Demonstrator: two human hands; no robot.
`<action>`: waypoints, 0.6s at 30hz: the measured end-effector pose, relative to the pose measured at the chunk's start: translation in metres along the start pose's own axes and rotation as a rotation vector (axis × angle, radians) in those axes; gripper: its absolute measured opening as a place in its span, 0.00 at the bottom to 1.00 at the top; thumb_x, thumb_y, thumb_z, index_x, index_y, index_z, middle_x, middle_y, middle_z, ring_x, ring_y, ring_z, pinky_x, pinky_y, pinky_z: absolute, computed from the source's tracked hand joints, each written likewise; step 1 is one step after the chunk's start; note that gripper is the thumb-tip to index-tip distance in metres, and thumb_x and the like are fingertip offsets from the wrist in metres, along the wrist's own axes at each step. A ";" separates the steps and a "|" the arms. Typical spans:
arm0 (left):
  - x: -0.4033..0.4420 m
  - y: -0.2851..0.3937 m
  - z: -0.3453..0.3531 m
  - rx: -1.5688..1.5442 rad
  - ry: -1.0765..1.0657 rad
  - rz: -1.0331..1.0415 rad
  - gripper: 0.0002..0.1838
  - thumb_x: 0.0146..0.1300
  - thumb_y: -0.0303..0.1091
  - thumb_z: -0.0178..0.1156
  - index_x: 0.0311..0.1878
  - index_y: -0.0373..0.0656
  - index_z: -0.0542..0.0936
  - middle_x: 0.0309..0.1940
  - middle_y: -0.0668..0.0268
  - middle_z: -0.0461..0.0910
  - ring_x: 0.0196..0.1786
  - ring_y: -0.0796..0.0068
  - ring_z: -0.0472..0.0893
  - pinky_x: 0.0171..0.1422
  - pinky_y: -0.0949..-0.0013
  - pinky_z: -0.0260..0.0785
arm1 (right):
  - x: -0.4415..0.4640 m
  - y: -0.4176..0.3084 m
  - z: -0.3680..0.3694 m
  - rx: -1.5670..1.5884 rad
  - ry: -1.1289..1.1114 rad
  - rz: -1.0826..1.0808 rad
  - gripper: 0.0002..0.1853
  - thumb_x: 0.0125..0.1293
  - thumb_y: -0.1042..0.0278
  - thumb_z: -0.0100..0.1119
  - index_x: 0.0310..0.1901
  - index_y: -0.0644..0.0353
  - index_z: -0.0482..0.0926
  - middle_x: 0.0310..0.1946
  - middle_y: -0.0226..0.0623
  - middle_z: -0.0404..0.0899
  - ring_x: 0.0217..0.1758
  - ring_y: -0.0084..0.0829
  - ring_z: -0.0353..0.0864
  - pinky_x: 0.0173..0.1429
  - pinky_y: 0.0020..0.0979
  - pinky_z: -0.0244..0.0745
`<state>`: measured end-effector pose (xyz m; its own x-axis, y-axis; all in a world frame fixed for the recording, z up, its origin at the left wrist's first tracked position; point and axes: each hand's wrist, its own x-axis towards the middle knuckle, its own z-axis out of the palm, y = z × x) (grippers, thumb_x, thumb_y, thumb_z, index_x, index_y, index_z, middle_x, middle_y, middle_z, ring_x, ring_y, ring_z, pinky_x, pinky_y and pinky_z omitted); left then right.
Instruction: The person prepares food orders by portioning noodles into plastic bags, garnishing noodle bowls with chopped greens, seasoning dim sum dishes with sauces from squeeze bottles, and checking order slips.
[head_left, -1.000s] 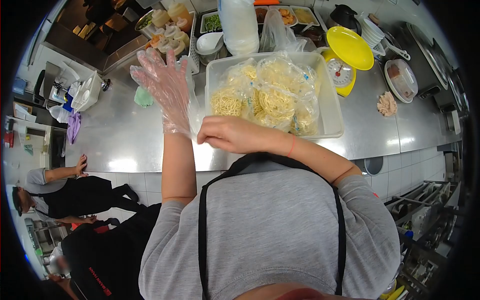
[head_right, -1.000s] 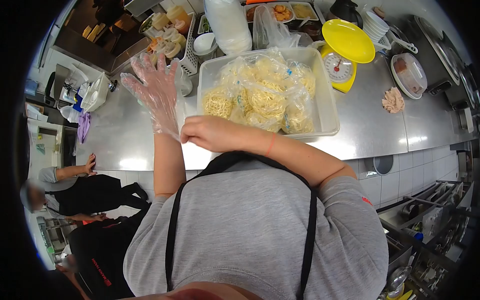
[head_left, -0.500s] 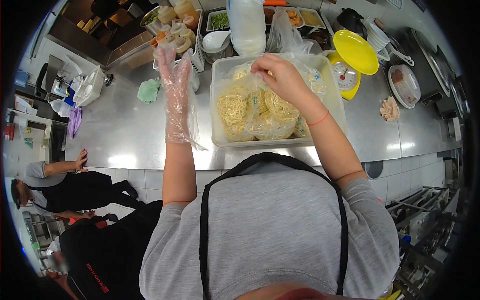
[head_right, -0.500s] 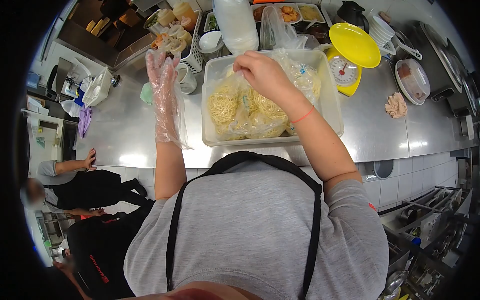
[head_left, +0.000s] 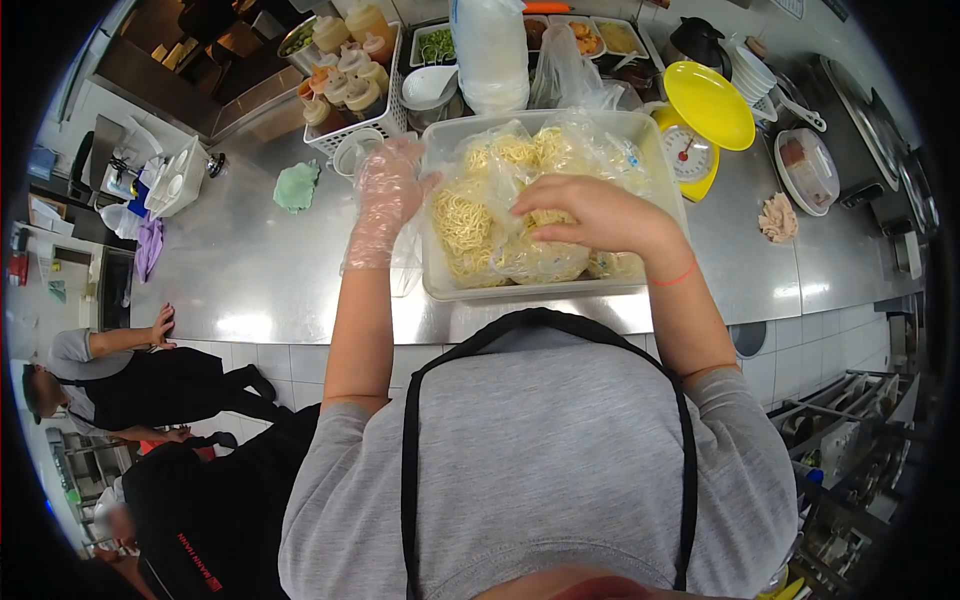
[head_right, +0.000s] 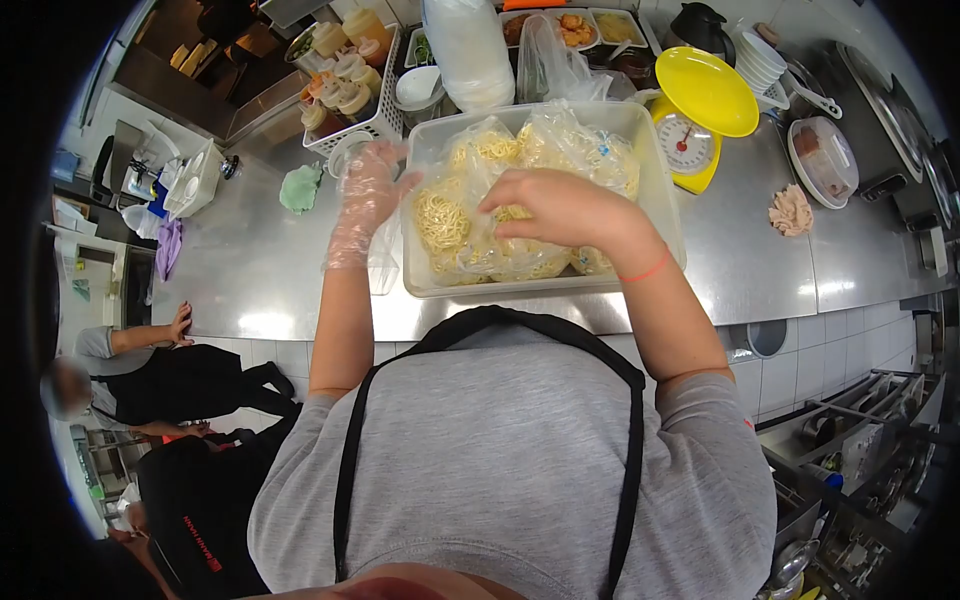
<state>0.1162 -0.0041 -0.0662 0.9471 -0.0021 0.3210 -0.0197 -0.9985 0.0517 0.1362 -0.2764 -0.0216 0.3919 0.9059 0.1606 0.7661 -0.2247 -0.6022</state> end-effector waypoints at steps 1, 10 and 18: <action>-0.001 -0.001 0.002 0.001 0.001 -0.003 0.18 0.52 0.38 0.62 0.47 0.46 0.76 0.47 0.60 0.75 0.50 0.63 0.74 0.55 0.61 0.65 | -0.006 0.000 -0.006 0.000 -0.002 -0.003 0.16 0.55 0.67 0.58 0.46 0.62 0.75 0.42 0.42 0.76 0.47 0.38 0.75 0.50 0.32 0.69; 0.026 -0.003 -0.031 -0.884 0.233 -0.031 0.10 0.63 0.36 0.51 0.39 0.39 0.74 0.34 0.64 0.76 0.37 0.73 0.75 0.45 0.71 0.68 | -0.025 -0.024 -0.036 0.143 0.269 0.101 0.17 0.56 0.64 0.58 0.46 0.60 0.75 0.40 0.38 0.75 0.42 0.33 0.75 0.47 0.29 0.69; 0.043 0.009 -0.094 -1.837 0.021 -0.177 0.18 0.61 0.42 0.52 0.43 0.34 0.74 0.37 0.57 0.77 0.41 0.67 0.77 0.48 0.65 0.70 | 0.004 -0.037 -0.035 -0.014 0.719 -0.065 0.26 0.50 0.64 0.65 0.53 0.56 0.71 0.48 0.35 0.69 0.47 0.29 0.70 0.52 0.28 0.66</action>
<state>0.1271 -0.0082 0.0367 0.9733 0.0984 0.2074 -0.2284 0.3241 0.9180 0.1273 -0.2768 0.0286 0.5800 0.4585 0.6733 0.8038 -0.1878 -0.5645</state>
